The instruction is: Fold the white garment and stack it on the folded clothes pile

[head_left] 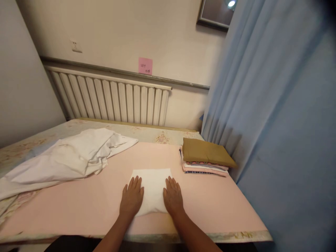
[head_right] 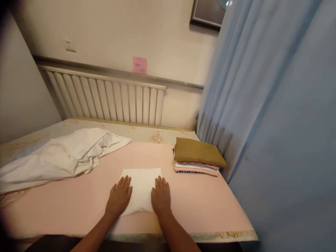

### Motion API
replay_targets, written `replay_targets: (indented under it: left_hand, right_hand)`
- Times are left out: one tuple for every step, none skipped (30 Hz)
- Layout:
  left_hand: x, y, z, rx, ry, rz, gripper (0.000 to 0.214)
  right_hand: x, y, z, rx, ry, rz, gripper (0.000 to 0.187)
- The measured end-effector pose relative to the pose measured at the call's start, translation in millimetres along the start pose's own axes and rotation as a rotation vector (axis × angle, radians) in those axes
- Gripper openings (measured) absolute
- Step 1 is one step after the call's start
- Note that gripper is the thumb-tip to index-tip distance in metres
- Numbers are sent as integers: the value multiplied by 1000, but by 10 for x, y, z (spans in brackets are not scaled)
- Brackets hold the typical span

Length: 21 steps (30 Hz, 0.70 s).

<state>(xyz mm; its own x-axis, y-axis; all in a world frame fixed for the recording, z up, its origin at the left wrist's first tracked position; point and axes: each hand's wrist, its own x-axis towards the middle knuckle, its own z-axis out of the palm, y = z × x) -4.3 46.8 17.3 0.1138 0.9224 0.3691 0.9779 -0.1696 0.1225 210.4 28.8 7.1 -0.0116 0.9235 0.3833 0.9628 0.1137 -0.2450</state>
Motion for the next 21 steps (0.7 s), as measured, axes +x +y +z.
replay_targets:
  left_hand:
    - [0, 0, -5, 0, -1, -1, 50]
    - [1, 0, -8, -2, -1, -2, 50]
    - [1, 0, -10, -6, -1, -3, 50]
    - [2, 1, -10, -12, -1, -3, 50]
    - [1, 2, -9, -19, -2, -2, 50]
    - [1, 5, -8, -25, -2, -1, 49]
    - [-1, 8, -8, -31, -1, -3, 49]
    - [-3, 11, -12, -35, 2, -8, 49]
    - [-4, 14, -22, -41, 7, -20, 50]
    - [-4, 15, -38, -47, 14, -43, 50]
    - [-1, 11, -62, -56, 20, -75, 50]
    - [6, 0, -94, -72, 20, -112, 51]
    - [19, -21, -132, -99, 9, -150, 51]
    - [39, -53, -174, -150, -24, -195, 52]
    - [65, -96, -217, -215, -73, -244, 51]
    - [98, -152, -259, -287, -132, -289, 50]
    - [135, -216, -296, -366, -199, -340, 47]
    - [174, -287, -326, -419, -253, -382, 42]
    - [212, -358, -350, -456, -295, -415, 38]
    - [245, -427, -367, -491, -334, -450, 35]
    - [271, -487, -379, -529, -373, -483, 32]
  right_hand:
    - [-1, -1, -6, 3, -1, -2, 47]
    - [-3, -2, -12, 8, 0, -4, 47]
    - [-6, -2, -16, 13, 1, -5, 47]
    - [-9, -1, -18, 19, 4, -7, 47]
    - [-12, 0, -17, 24, 9, -9, 47]
    - [-15, 3, -12, 30, 14, -10, 47]
    - [-17, 8, -5, 37, 22, -6, 47]
    - [-18, 14, 4, 47, 29, 1, 47]
    - [-16, 22, 11, 61, 36, 12, 48]
    - [-11, 33, 13, 83, 41, 26, 48]
    - [-2, 47, 6, 115, 43, 40, 49]
    - [12, 65, -12, 156, 44, 55, 50]
    - [31, 88, -43, 207, 40, 79, 51]
    - [57, 116, -87, 277, 24, 127, 51]
    - [88, 149, -142, 355, -2, 192, 51]
    - [123, 187, -205, 435, -38, 271, 49]
    - [160, 229, -269, 515, -88, 362, 46]
    - [197, 272, -330, 565, -127, 420, 42]
    - [230, 313, -384, 600, -159, 460, 38]
    - [257, 350, -427, 630, -188, 491, 33]
    - [276, 378, -457, 655, -214, 510, 29]
